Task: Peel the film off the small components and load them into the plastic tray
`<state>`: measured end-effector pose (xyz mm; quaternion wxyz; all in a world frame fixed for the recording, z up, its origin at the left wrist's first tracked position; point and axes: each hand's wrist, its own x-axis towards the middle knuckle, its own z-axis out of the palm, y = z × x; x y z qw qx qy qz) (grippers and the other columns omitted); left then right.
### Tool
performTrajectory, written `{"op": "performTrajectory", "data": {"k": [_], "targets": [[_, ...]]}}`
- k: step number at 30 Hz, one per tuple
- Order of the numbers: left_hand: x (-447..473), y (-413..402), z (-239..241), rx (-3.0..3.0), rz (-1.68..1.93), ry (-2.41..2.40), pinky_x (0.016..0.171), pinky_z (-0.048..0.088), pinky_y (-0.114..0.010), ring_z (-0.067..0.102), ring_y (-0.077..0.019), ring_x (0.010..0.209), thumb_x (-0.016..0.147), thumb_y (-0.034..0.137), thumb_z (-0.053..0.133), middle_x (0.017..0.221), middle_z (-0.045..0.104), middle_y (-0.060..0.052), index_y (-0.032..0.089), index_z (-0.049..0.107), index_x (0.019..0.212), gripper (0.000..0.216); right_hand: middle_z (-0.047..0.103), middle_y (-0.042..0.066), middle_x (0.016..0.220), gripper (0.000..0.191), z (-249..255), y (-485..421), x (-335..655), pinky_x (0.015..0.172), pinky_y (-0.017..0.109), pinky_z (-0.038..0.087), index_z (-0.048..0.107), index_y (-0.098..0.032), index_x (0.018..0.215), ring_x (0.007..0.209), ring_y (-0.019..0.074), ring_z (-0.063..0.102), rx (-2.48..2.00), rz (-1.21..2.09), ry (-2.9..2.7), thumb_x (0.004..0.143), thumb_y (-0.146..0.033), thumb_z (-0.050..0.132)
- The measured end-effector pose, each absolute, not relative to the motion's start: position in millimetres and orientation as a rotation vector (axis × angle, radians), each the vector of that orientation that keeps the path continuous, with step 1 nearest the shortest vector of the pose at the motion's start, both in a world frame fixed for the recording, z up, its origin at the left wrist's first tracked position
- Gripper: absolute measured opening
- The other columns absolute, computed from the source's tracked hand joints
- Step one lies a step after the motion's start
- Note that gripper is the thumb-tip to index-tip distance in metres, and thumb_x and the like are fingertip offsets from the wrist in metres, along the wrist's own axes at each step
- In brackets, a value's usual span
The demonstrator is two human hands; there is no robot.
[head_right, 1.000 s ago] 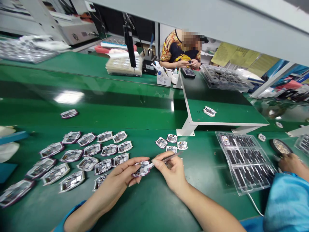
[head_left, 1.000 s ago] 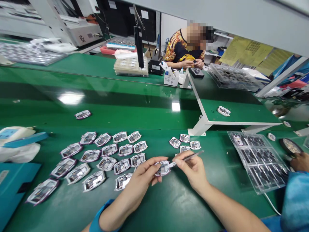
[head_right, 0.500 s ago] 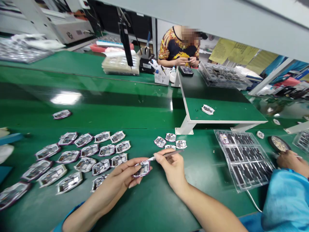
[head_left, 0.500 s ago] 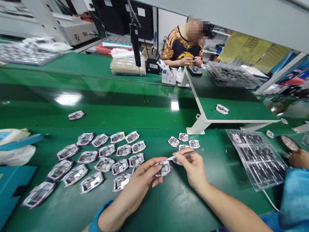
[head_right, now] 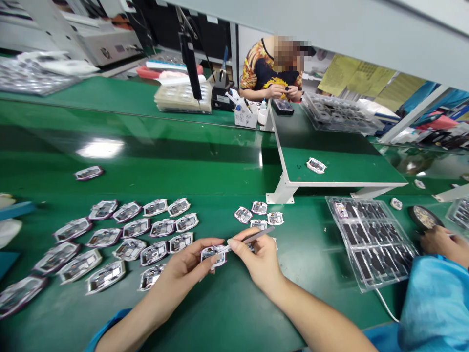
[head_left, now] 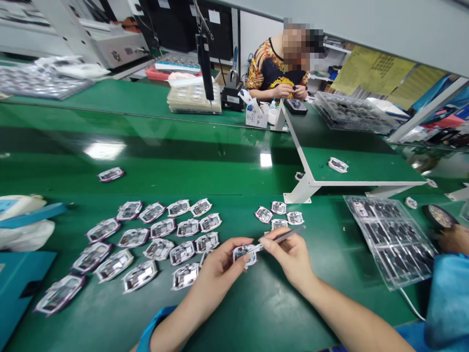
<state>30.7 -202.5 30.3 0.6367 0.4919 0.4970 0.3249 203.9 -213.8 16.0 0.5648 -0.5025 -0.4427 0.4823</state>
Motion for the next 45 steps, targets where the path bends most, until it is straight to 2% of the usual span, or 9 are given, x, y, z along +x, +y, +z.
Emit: {"op": "performTrajectory", "data": {"k": [4,8,13,17,25,35,39,45], "targets": [[31.6,-203.1,29.6,1.187,0.738,1.11,0.059,0.043,-0.026,0.054,-0.0161,0.064,0.076,0.038,0.068,0.077,0.067,-0.001,0.02,0.068,0.101,0.031,0.069,-0.001,0.068,0.016,15.4,-211.6,205.0,0.063,0.025,0.048,0.072,-0.02,0.074,0.065,0.0134,0.061,-1.173,1.191,-1.004,0.074,-0.034,0.08],[31.1,-202.7,29.5,1.227,0.734,1.097,0.059,0.044,-0.026,0.055,-0.0164,0.065,0.079,0.037,0.065,0.079,0.067,-0.001,0.019,0.067,0.102,0.029,0.07,-0.002,0.067,0.016,14.5,-209.4,205.8,0.06,0.023,0.046,0.072,-0.021,0.073,0.061,0.0116,0.061,-1.138,1.268,-0.948,0.072,-0.033,0.082],[30.0,-203.3,29.4,1.219,0.725,1.096,0.059,0.046,-0.028,0.056,-0.0168,0.064,0.078,0.037,0.066,0.084,0.069,-0.004,0.019,0.065,0.105,0.033,0.072,-0.001,0.068,0.016,13.8,-210.3,205.8,0.063,0.025,0.049,0.072,-0.021,0.073,0.064,0.0136,0.065,-1.128,1.267,-0.946,0.072,-0.033,0.083],[30.3,-204.7,28.1,1.192,0.742,1.083,0.063,0.049,-0.028,0.06,-0.0183,0.072,0.079,0.037,0.066,0.091,0.069,-0.005,0.019,0.063,0.108,0.035,0.073,-0.001,0.068,0.016,12.7,-211.6,205.5,0.063,0.026,0.05,0.072,-0.021,0.073,0.064,0.0144,0.066,-1.153,1.237,-0.951,0.072,-0.033,0.083],[30.7,-203.7,27.2,1.21,0.759,1.054,0.067,0.05,-0.029,0.063,-0.0199,0.078,0.081,0.033,0.064,0.092,0.071,-0.005,0.02,0.064,0.105,0.028,0.072,-0.002,0.069,0.013,11.9,-212.5,205.8,0.062,0.024,0.05,0.072,-0.022,0.075,0.064,0.0129,0.065,-1.139,1.198,-0.972,0.074,-0.03,0.081],[29.0,-204.5,24.9,1.274,0.744,1.11,0.072,0.051,-0.031,0.065,-0.0223,0.084,0.081,0.036,0.063,0.093,0.071,-0.006,0.02,0.065,0.108,0.032,0.074,0.0,0.074,0.007,15.1,-215.2,207.0,0.068,0.026,0.052,0.073,-0.023,0.078,0.071,0.0153,0.068,-1.16,1.118,-1.087,0.077,-0.027,0.078],[29.3,-203.7,27.1,1.255,0.737,1.119,0.068,0.051,-0.03,0.064,-0.021,0.078,0.08,0.038,0.063,0.091,0.071,-0.005,0.02,0.066,0.108,0.033,0.074,0.0,0.074,0.007,16.3,-216.2,206.2,0.068,0.026,0.052,0.073,-0.023,0.077,0.07,0.0153,0.068,-1.165,1.106,-1.099,0.077,-0.026,0.078],[33.4,-203.9,24.7,1.17,0.768,1.175,0.058,0.047,-0.028,0.058,-0.0161,0.06,0.079,0.043,0.064,0.076,0.067,-0.001,0.019,0.068,0.103,0.034,0.074,0.0,0.072,0.006,16.3,-215.7,204.2,0.065,0.025,0.052,0.072,-0.022,0.076,0.069,0.0147,0.067,-1.178,1.09,-1.092,0.077,-0.025,0.077]]}}
